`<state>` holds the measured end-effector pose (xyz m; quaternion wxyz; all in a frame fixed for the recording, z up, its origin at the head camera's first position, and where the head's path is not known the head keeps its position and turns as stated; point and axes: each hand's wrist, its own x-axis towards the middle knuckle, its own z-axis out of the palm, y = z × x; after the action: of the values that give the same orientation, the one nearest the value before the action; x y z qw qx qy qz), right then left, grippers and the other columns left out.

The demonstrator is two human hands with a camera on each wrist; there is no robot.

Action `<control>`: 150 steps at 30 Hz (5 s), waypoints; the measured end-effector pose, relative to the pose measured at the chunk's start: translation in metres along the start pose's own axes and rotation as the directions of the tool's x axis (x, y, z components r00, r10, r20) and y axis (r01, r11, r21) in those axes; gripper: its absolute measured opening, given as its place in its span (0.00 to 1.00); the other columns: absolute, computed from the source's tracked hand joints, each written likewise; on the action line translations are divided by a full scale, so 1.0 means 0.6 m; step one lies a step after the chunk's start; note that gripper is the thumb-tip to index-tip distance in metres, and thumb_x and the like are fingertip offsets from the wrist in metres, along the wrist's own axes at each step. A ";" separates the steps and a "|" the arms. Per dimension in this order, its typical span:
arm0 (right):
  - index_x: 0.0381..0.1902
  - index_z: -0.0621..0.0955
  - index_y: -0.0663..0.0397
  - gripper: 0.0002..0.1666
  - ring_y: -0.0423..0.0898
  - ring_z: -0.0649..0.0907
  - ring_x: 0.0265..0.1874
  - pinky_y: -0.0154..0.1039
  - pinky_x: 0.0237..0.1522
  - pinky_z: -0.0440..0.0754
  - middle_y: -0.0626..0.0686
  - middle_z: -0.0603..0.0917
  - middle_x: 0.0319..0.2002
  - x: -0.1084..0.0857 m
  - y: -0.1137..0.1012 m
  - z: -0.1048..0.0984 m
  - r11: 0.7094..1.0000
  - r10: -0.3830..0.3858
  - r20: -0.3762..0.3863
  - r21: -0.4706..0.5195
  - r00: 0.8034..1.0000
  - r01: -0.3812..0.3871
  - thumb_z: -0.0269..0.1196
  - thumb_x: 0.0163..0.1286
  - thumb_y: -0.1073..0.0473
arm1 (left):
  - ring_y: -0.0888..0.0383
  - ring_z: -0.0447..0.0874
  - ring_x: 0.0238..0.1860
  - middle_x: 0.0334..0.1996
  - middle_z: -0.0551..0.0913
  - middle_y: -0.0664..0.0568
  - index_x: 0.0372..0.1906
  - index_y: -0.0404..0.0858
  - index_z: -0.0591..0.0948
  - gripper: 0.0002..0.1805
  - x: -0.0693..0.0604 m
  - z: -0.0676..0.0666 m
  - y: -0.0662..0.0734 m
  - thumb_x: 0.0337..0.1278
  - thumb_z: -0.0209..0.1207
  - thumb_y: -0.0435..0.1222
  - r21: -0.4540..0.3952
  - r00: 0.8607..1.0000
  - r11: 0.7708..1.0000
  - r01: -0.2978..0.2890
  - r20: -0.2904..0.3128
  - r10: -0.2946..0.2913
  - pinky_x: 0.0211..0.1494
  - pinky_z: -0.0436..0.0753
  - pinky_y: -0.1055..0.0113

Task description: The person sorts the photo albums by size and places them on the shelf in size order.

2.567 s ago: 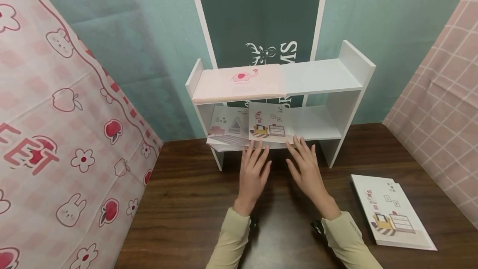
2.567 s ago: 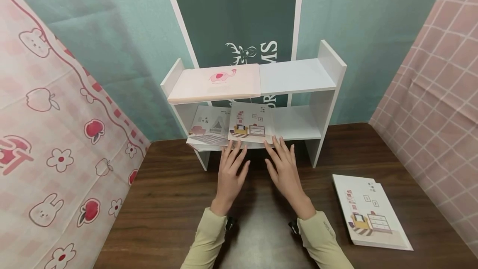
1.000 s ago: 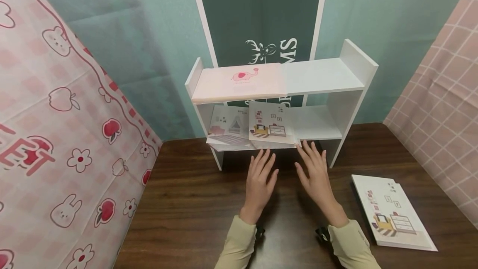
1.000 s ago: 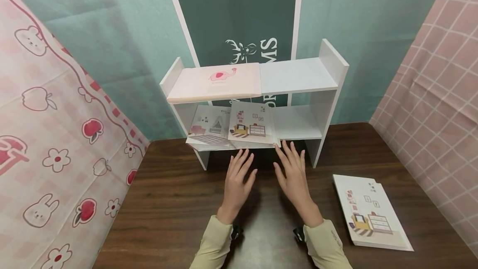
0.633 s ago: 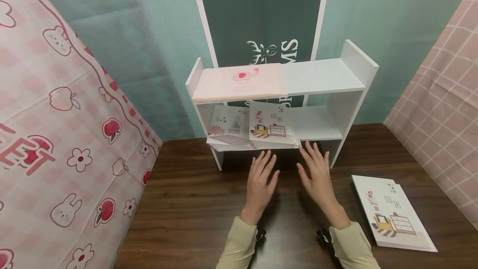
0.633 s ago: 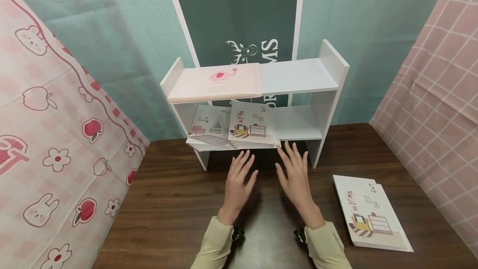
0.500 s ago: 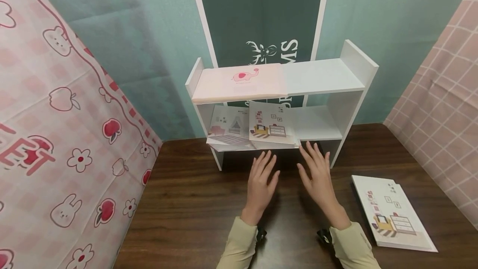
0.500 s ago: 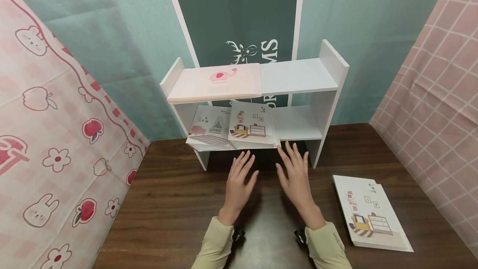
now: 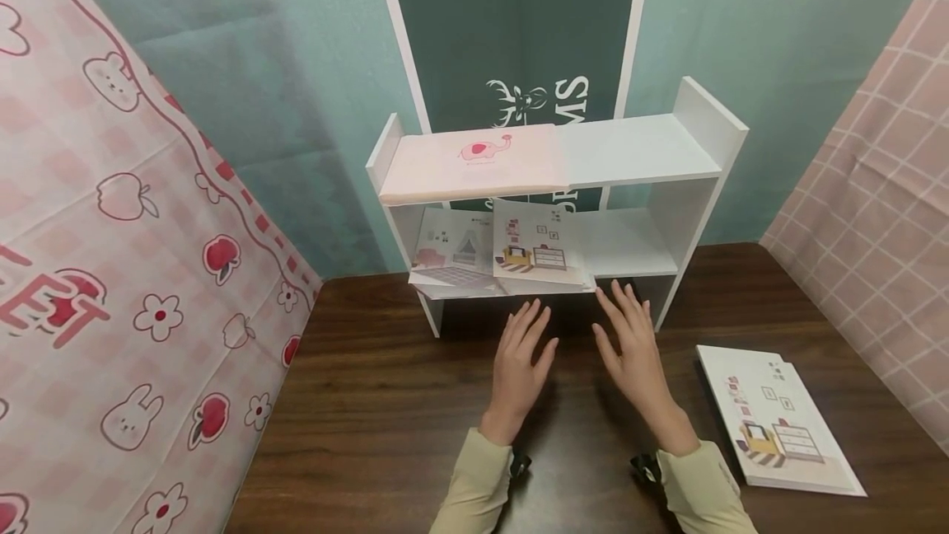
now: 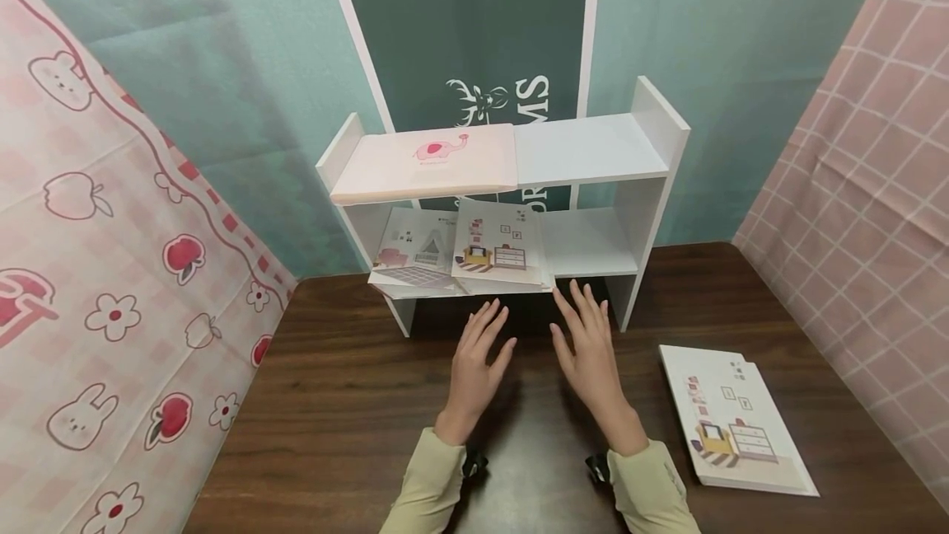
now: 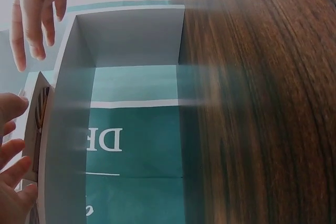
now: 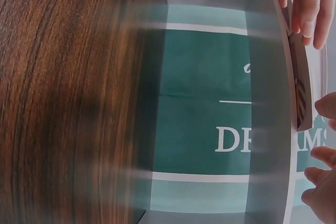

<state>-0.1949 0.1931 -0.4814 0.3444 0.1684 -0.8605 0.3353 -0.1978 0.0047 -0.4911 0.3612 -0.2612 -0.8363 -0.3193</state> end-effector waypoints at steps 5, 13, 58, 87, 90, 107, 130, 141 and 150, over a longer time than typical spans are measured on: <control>0.65 0.69 0.53 0.38 0.64 0.60 0.66 0.62 0.68 0.46 0.64 0.64 0.66 0.000 0.003 -0.002 1.000 0.004 -0.016 -0.002 1.000 -0.004 0.65 0.56 0.70 | 0.50 0.69 0.63 0.62 0.72 0.45 0.61 0.38 0.73 0.28 -0.005 0.005 0.001 0.54 0.63 0.37 0.000 1.000 1.000 0.009 0.026 -0.009 0.63 0.70 0.54; 0.64 0.69 0.53 0.37 0.66 0.60 0.66 0.65 0.65 0.50 0.64 0.64 0.66 0.000 0.007 -0.008 1.000 0.017 -0.023 0.001 1.000 -0.017 0.65 0.56 0.70 | 0.54 0.66 0.65 0.63 0.70 0.49 0.62 0.41 0.72 0.27 -0.006 0.007 0.006 0.57 0.61 0.40 -0.031 0.994 0.997 0.072 0.088 -0.069 0.66 0.67 0.57; 0.64 0.70 0.56 0.37 0.68 0.61 0.65 0.62 0.67 0.50 0.65 0.65 0.66 -0.018 0.029 -0.037 0.997 0.083 -0.062 0.002 0.995 -0.083 0.64 0.55 0.74 | 0.57 0.70 0.62 0.63 0.70 0.51 0.67 0.47 0.66 0.31 -0.026 0.028 0.014 0.58 0.58 0.46 -0.044 0.966 0.984 0.171 0.205 -0.159 0.54 0.78 0.62; 0.62 0.71 0.59 0.33 0.73 0.60 0.63 0.70 0.62 0.48 0.72 0.64 0.63 -0.024 0.036 -0.057 0.984 0.178 0.022 0.017 0.984 -0.179 0.64 0.57 0.71 | 0.55 0.71 0.61 0.63 0.70 0.51 0.66 0.49 0.67 0.31 -0.026 0.030 0.038 0.57 0.59 0.47 -0.099 0.946 0.971 0.216 0.268 -0.184 0.56 0.77 0.61; 0.62 0.71 0.61 0.33 0.73 0.60 0.62 0.72 0.61 0.47 0.72 0.63 0.63 -0.025 0.037 -0.058 0.982 0.188 0.030 0.013 0.982 -0.188 0.64 0.57 0.71 | 0.55 0.71 0.61 0.63 0.70 0.51 0.66 0.49 0.66 0.32 -0.027 0.031 0.040 0.56 0.60 0.46 -0.101 0.941 0.969 0.225 0.281 -0.189 0.56 0.77 0.60; 0.64 0.68 0.62 0.32 0.72 0.56 0.65 0.70 0.63 0.45 0.74 0.60 0.64 -0.029 0.032 -0.068 0.970 0.243 0.048 0.010 0.969 -0.244 0.61 0.61 0.69 | 0.55 0.70 0.62 0.65 0.68 0.52 0.68 0.48 0.63 0.32 -0.035 0.033 0.044 0.59 0.57 0.47 -0.131 0.932 0.964 0.229 0.314 -0.179 0.55 0.78 0.62; 0.61 0.69 0.66 0.30 0.77 0.58 0.61 0.73 0.59 0.48 0.78 0.60 0.62 -0.041 0.029 -0.083 0.956 0.294 0.066 -0.009 0.953 -0.294 0.62 0.61 0.68 | 0.57 0.71 0.61 0.65 0.68 0.52 0.68 0.49 0.63 0.33 -0.038 0.034 0.058 0.58 0.57 0.48 -0.116 0.901 0.954 0.277 0.376 -0.216 0.57 0.76 0.63; 0.60 0.70 0.67 0.29 0.78 0.59 0.60 0.72 0.60 0.49 0.79 0.61 0.61 -0.047 0.036 -0.095 0.951 0.308 0.043 -0.015 0.950 -0.308 0.62 0.60 0.69 | 0.57 0.71 0.61 0.65 0.68 0.52 0.69 0.50 0.62 0.34 -0.042 0.037 0.061 0.58 0.55 0.51 -0.120 0.889 0.951 0.286 0.404 -0.216 0.57 0.76 0.64; 0.58 0.71 0.69 0.27 0.80 0.60 0.57 0.72 0.55 0.56 0.81 0.62 0.59 -0.049 0.039 -0.100 0.953 0.303 0.038 -0.029 0.952 -0.302 0.62 0.60 0.69 | 0.57 0.70 0.61 0.64 0.69 0.53 0.68 0.49 0.63 0.33 -0.042 0.040 0.069 0.58 0.56 0.50 -0.136 0.877 0.943 0.303 0.428 -0.219 0.58 0.76 0.64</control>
<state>-0.1575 0.2534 -0.4804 0.2726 0.0379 -0.8870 0.3708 -0.1657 0.0441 -0.5091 0.1046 -0.2410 -0.8844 -0.3859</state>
